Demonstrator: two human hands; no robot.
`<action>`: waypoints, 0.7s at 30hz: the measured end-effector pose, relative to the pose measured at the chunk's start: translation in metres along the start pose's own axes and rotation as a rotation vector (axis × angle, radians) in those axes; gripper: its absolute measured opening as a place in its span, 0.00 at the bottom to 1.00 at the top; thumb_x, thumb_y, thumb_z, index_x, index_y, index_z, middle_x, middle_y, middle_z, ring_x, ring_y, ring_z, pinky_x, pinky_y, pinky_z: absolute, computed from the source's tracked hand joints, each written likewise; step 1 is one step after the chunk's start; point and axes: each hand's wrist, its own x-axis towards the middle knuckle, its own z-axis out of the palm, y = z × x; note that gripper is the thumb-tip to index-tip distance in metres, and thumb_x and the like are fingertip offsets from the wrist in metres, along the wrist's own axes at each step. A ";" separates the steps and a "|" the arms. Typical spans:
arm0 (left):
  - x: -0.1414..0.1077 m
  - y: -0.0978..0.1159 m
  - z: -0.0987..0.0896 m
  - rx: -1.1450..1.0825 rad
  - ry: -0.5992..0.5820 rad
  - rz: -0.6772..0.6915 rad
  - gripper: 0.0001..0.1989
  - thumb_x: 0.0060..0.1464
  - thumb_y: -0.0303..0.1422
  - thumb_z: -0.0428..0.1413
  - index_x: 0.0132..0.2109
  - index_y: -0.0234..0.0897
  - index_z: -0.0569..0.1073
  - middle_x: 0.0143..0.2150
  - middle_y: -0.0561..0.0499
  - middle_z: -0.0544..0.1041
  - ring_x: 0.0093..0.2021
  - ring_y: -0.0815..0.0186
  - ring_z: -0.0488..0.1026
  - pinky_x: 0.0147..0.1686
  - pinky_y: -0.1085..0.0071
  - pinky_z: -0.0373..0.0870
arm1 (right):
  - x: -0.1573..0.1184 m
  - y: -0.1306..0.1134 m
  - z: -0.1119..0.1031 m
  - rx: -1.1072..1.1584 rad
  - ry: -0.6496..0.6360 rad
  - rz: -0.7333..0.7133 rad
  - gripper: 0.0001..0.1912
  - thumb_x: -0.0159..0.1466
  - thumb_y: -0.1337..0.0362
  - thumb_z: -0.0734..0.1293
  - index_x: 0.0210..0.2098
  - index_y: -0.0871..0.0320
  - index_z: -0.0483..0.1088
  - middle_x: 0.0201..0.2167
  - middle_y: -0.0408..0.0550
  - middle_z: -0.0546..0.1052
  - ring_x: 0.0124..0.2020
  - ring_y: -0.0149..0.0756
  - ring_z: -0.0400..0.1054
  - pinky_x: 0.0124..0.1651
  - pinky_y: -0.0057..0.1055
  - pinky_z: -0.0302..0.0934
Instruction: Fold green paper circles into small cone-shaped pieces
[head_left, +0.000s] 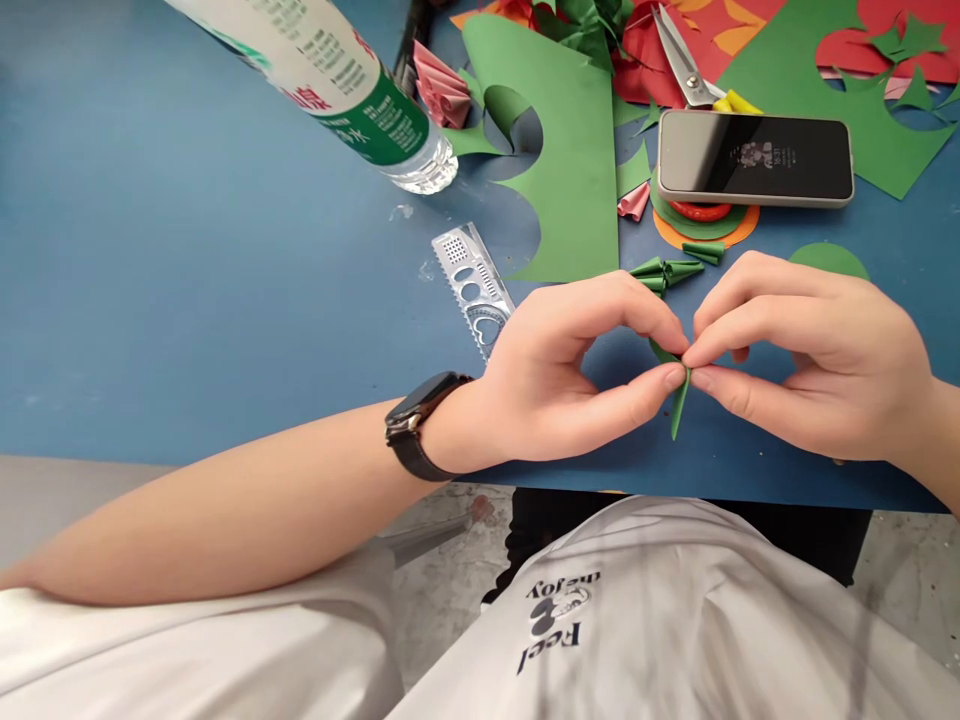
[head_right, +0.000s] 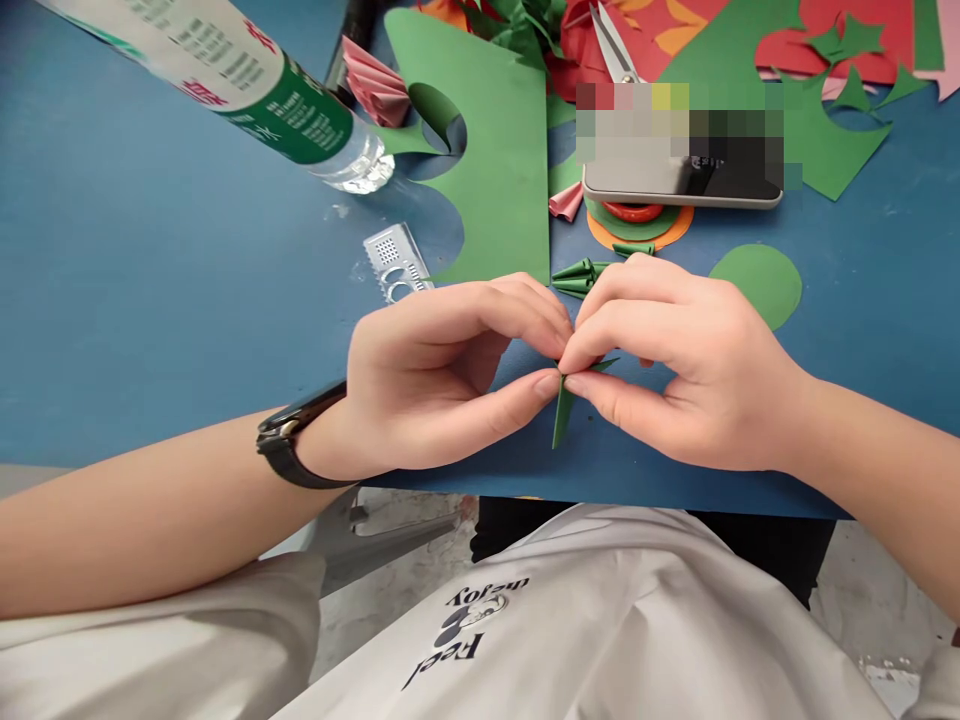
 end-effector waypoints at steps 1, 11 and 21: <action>0.000 0.001 0.000 -0.001 0.000 -0.012 0.06 0.63 0.27 0.65 0.45 0.41 0.79 0.39 0.47 0.84 0.39 0.61 0.81 0.40 0.60 0.80 | 0.000 -0.001 0.000 0.001 0.006 0.005 0.04 0.72 0.69 0.69 0.41 0.55 0.75 0.39 0.44 0.81 0.43 0.28 0.77 0.51 0.30 0.74; 0.003 0.005 -0.001 0.070 -0.031 0.048 0.06 0.64 0.25 0.64 0.45 0.40 0.77 0.38 0.47 0.85 0.37 0.61 0.79 0.42 0.58 0.77 | -0.001 -0.004 0.003 -0.006 0.024 0.053 0.06 0.68 0.72 0.69 0.37 0.55 0.74 0.36 0.43 0.80 0.39 0.27 0.74 0.43 0.27 0.72; 0.003 0.004 0.002 0.239 0.035 0.127 0.08 0.57 0.22 0.62 0.39 0.41 0.76 0.36 0.50 0.83 0.36 0.62 0.80 0.42 0.59 0.78 | -0.001 -0.009 0.011 -0.080 0.082 0.101 0.06 0.67 0.72 0.69 0.34 0.55 0.73 0.33 0.41 0.79 0.34 0.26 0.71 0.37 0.27 0.68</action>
